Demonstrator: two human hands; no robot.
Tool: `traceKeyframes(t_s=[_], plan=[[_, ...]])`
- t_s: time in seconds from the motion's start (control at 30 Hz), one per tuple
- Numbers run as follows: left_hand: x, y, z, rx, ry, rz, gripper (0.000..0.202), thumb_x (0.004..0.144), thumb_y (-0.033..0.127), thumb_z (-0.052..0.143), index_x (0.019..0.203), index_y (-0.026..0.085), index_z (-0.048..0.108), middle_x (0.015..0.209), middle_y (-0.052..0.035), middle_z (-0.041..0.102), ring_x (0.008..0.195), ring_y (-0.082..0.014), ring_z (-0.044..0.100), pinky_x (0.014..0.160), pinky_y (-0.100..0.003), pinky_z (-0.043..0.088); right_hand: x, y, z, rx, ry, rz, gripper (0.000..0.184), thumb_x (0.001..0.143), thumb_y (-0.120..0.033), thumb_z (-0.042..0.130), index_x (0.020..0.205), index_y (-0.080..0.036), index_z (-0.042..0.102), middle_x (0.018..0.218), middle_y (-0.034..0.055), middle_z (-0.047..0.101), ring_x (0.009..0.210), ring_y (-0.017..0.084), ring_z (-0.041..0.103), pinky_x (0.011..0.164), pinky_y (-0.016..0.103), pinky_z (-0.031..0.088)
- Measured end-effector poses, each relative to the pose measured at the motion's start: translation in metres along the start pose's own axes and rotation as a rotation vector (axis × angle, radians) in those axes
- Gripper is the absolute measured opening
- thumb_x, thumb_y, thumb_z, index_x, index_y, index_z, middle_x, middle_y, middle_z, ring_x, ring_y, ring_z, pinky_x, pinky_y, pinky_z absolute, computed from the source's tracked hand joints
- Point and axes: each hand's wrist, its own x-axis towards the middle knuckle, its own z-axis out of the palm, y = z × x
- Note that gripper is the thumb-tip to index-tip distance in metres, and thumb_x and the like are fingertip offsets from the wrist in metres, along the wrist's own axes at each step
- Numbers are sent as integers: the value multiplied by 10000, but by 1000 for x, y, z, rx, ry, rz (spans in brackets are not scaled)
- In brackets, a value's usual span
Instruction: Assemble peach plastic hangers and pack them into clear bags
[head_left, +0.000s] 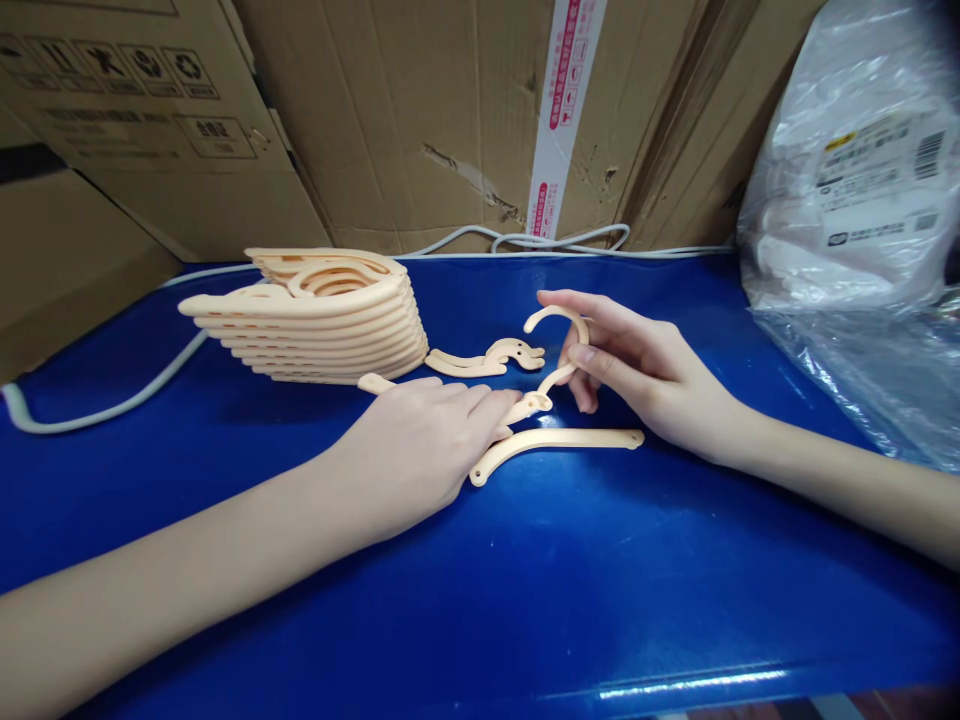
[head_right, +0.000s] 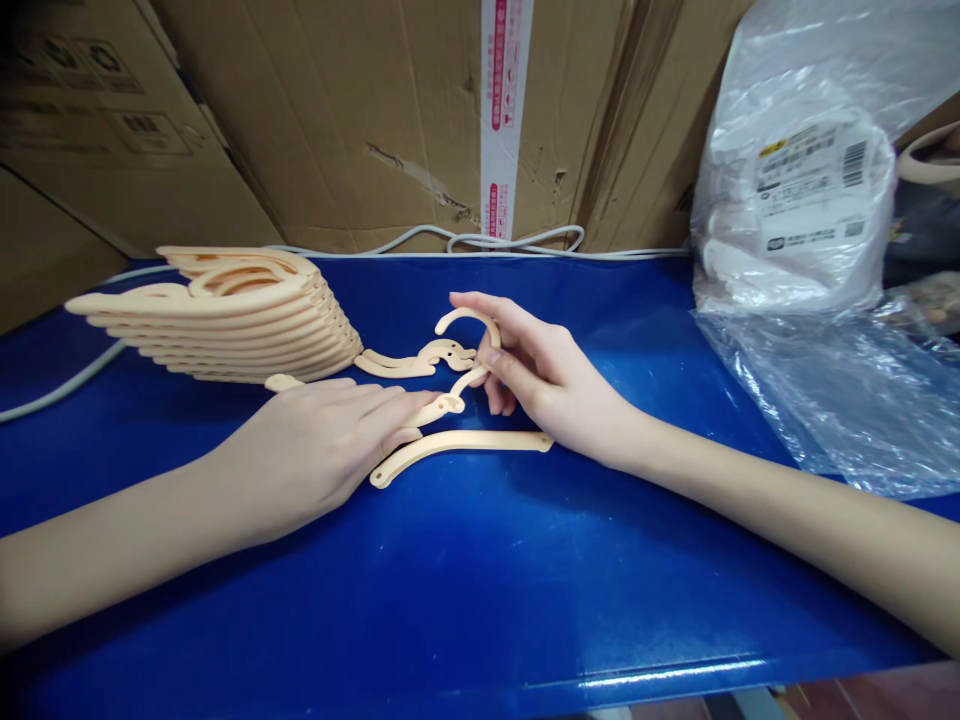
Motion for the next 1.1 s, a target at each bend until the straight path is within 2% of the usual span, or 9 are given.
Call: traceKeyframes(t_s=[0.27,0.43,0.57,0.67,0.73,0.83,0.93,1.0,1.1], plan=[[0,0,1,-19,-70,-34,296,955,143,462,1188,154,643,1087,-67,764,899,-226,741,701,-329,548,-2,2,-1,53,-27,53,446,994,-304,539,1429,-236,469,752,-49,548,542,100,584,543,269,513],[-2,4,-1,26,65,-7,336,1024,184,358,1156,126,662,991,-73,774,773,-213,741,612,-328,536,-4,-3,0,12,-23,-17,445,988,-334,558,1426,-297,493,819,-23,575,598,111,579,590,279,538],[-3,8,-6,104,204,0,399,1070,276,310,1147,105,663,978,-98,768,775,-218,743,575,-321,514,-9,-4,1,8,-15,-2,520,967,-333,597,1470,-326,468,971,9,662,622,114,566,540,270,509],[-4,10,-12,43,190,-55,384,1070,314,339,1042,151,686,923,-61,763,750,-212,732,560,-304,492,-10,-5,0,21,-4,6,560,951,-338,625,1484,-273,466,1018,17,696,644,113,590,568,272,520],[-4,9,-17,-143,122,-157,332,1056,318,391,955,183,676,845,-16,746,704,-186,710,539,-273,470,-8,-8,-1,-21,-11,-16,570,925,-360,664,1458,-238,503,1019,22,711,714,132,627,653,291,543],[-2,8,-25,-605,1,-332,247,1014,296,469,863,203,641,732,38,706,613,-124,660,505,-213,455,-5,-11,-4,-191,-103,-94,417,900,-418,690,1259,-207,671,1040,43,722,802,163,644,737,316,531],[2,6,-28,-1066,-114,-475,203,979,251,466,850,182,606,717,26,698,580,-107,659,482,-183,498,-6,-11,-5,-384,-237,-231,337,898,-450,685,1094,-180,733,1070,76,698,939,201,633,825,337,501],[4,6,-27,-1271,-181,-550,185,968,233,447,858,168,582,728,0,697,604,-120,680,485,-185,534,-9,-9,-3,-534,-294,-322,301,928,-421,649,1078,-172,730,1073,93,671,989,215,607,842,344,480],[7,7,-23,-1500,-175,-665,155,953,231,492,848,151,573,763,-21,686,636,-123,683,491,-180,563,-12,-6,2,-771,-312,-422,245,1010,-263,492,1006,-147,708,1009,102,649,868,199,570,762,340,451]])
